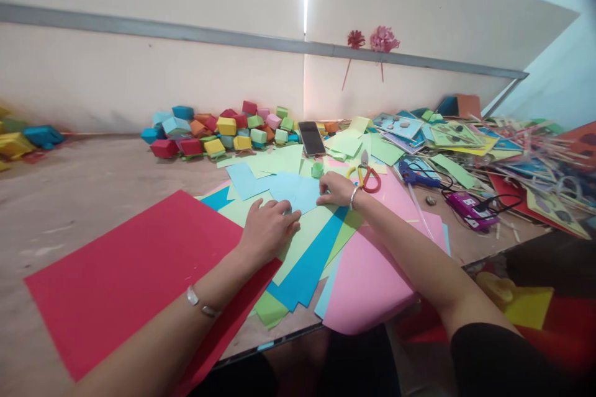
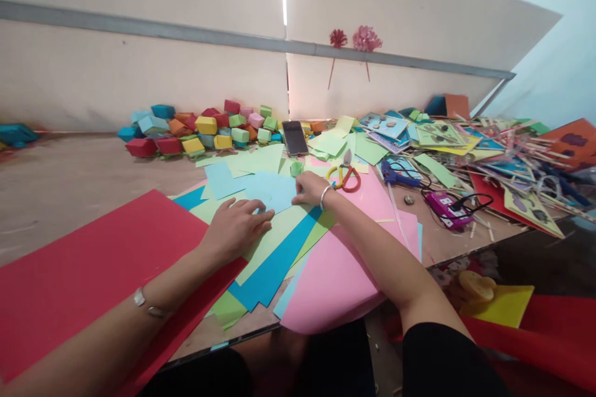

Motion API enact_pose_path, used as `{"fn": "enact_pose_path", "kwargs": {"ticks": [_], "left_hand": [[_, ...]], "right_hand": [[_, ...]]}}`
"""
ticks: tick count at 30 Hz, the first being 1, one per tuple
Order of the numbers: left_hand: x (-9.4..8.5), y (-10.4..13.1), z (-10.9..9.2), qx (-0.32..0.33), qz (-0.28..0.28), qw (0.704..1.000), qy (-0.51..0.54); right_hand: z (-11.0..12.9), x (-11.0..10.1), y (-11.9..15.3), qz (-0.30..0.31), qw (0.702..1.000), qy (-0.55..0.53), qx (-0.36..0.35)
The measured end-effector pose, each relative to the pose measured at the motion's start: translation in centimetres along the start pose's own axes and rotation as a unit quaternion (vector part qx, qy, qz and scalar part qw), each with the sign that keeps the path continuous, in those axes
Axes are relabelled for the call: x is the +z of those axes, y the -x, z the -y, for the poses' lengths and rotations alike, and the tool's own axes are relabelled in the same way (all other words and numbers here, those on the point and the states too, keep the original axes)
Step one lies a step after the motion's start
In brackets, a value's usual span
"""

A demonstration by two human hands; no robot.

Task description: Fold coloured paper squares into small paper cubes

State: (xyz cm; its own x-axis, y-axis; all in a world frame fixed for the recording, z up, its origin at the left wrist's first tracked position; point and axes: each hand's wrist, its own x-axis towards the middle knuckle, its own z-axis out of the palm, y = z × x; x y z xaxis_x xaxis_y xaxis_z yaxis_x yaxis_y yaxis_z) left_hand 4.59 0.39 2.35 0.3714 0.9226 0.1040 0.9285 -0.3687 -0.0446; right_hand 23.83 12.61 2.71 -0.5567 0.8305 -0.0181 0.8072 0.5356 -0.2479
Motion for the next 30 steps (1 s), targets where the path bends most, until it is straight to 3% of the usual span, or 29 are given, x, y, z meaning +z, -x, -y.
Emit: {"fn": "enact_pose_path", "kwargs": {"ticks": [9,15,20,24,30], "left_hand": [[0.3,-0.1,-0.9,-0.019,0.003,1.000,-0.015],[-0.6,0.1,0.3,0.014,0.028,0.999,0.025],[-1.2,0.5,1.3,0.004,0.077,0.993,0.086],[-1.3,0.6,1.6,0.005,0.079,0.992,0.102],[-0.9,0.6,1.4,0.016,0.055,0.994,0.092]], "right_hand": [[-0.5,-0.4,-0.1,0.021,0.999,0.038,-0.002],[-0.7,-0.2,0.1,0.004,1.000,0.016,-0.006],[-0.9,-0.1,-0.1,0.008,1.000,0.012,-0.005],[-1.0,-0.4,0.0,0.015,1.000,0.007,-0.009],[1.8,0.4,0.8,-0.039,0.999,0.018,-0.004]]}}
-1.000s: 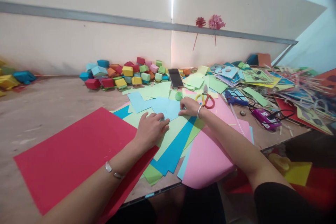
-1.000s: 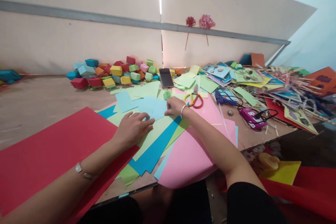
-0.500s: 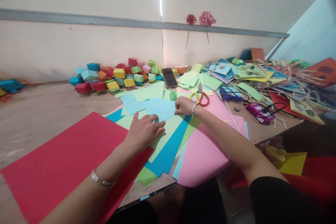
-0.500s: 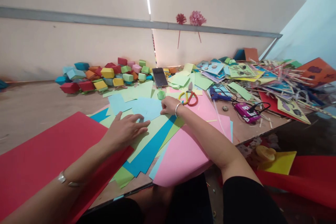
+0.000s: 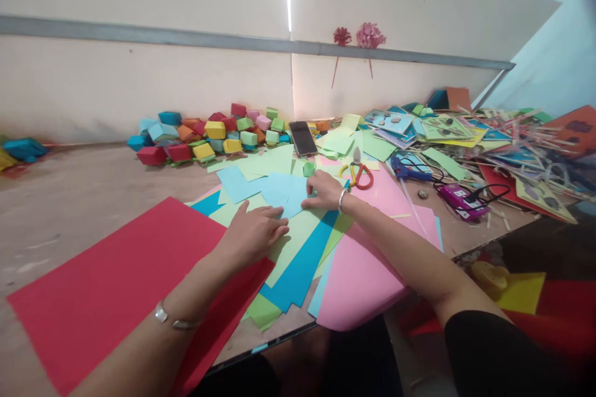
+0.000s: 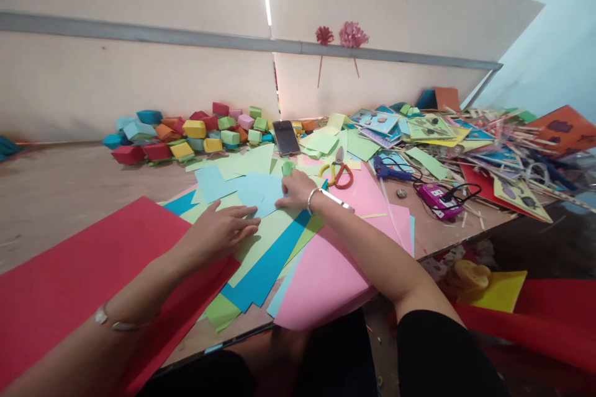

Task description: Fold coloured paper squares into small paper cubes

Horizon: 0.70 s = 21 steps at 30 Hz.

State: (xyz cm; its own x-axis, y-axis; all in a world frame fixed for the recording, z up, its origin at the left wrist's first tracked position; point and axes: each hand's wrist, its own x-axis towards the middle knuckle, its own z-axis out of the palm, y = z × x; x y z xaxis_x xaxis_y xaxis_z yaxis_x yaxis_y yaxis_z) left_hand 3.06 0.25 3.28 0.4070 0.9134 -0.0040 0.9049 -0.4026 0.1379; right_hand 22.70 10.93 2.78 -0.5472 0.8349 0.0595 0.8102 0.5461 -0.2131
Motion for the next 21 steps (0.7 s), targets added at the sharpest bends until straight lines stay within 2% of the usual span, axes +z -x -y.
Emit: {"fn": "enact_pose_path", "kwargs": {"ticks": [4,7,10,12,16,21], "left_hand": [[0.1,0.0,0.2,0.001,0.004,1.000,0.003],[0.1,-0.1,0.3,0.003,-0.005,1.000,0.016],[0.6,-0.2,0.6,0.001,-0.016,0.999,0.035],[1.0,-0.5,1.0,-0.008,-0.039,0.998,0.051],[1.8,-0.9,2.0,-0.031,-0.084,0.995,0.044],[1.9,-1.3,3.2,-0.042,-0.103,0.993,0.026]], "right_hand": [[1.5,0.5,-0.1,0.017,1.000,0.003,-0.014],[0.0,-0.4,-0.2,0.043,0.998,0.022,0.041],[-2.1,-1.5,0.1,0.028,0.993,0.063,0.097],[-3.0,-1.8,0.3,0.017,0.992,0.075,0.097],[-3.2,-1.1,0.2,0.021,0.996,0.079,-0.019],[-2.8,-0.3,-0.1,-0.065,0.981,0.063,-0.174]]}}
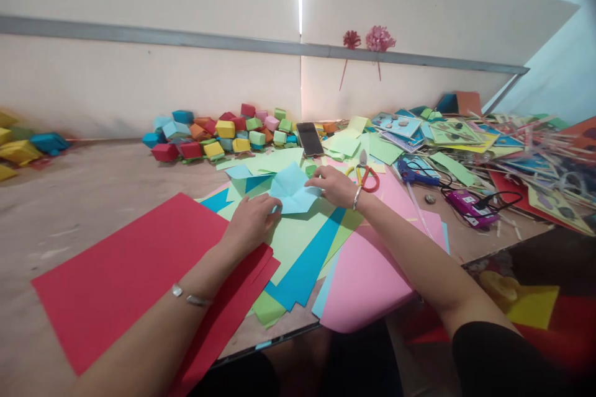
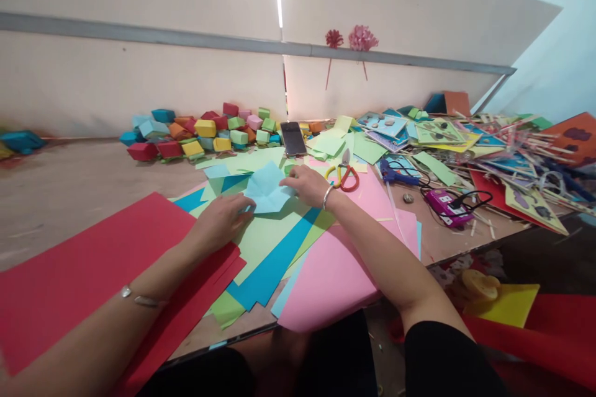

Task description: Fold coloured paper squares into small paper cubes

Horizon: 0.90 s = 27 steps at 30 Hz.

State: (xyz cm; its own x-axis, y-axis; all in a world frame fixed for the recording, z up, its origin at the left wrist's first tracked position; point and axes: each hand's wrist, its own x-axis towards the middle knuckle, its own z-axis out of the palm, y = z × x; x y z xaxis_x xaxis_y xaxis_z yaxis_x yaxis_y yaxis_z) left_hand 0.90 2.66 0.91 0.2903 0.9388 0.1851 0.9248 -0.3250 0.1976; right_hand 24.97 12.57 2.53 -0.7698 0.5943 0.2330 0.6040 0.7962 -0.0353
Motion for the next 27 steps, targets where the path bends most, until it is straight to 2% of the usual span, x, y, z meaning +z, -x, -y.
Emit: {"fn": "enact_pose_path", "kwargs": {"ticks": [3,6,8,12,18,21,24,27], "left_hand": [[0.1,0.0,0.4,0.000,-0.034,0.999,-0.001],[0.1,0.3,0.1,0.003,-0.058,0.998,0.013],[0.1,0.6,-0.5,0.023,-0.054,0.998,0.038],[-0.3,1.0,-1.6,0.063,-0.009,0.997,0.037],[-0.7,0.7,-1.8,0.041,0.037,0.998,0.006],[-0.6,0.8,-2.0,0.065,0.040,0.997,0.015],[-0.5,0.9,-2.2,0.096,0.050,0.994,0.024],[-0.3,1.0,-2.1,0.090,0.055,0.994,0.038]], "right_hand": [[0.5,-0.4,0.0,-0.032,0.997,-0.012,-0.071],[1.4,-0.9,0.1,-0.034,0.993,0.005,-0.113],[2.0,-1.1,0.1,-0.020,0.991,0.013,-0.132],[2.5,-1.4,0.1,0.045,0.988,-0.004,-0.151],[2.0,-2.2,0.4,0.135,0.977,-0.096,-0.132],[1.8,-2.1,0.5,0.164,0.965,-0.177,-0.098],[1.5,-1.6,0.4,0.146,0.963,-0.223,-0.041],[1.1,-1.1,0.4,0.114,0.969,-0.218,-0.009]]}}
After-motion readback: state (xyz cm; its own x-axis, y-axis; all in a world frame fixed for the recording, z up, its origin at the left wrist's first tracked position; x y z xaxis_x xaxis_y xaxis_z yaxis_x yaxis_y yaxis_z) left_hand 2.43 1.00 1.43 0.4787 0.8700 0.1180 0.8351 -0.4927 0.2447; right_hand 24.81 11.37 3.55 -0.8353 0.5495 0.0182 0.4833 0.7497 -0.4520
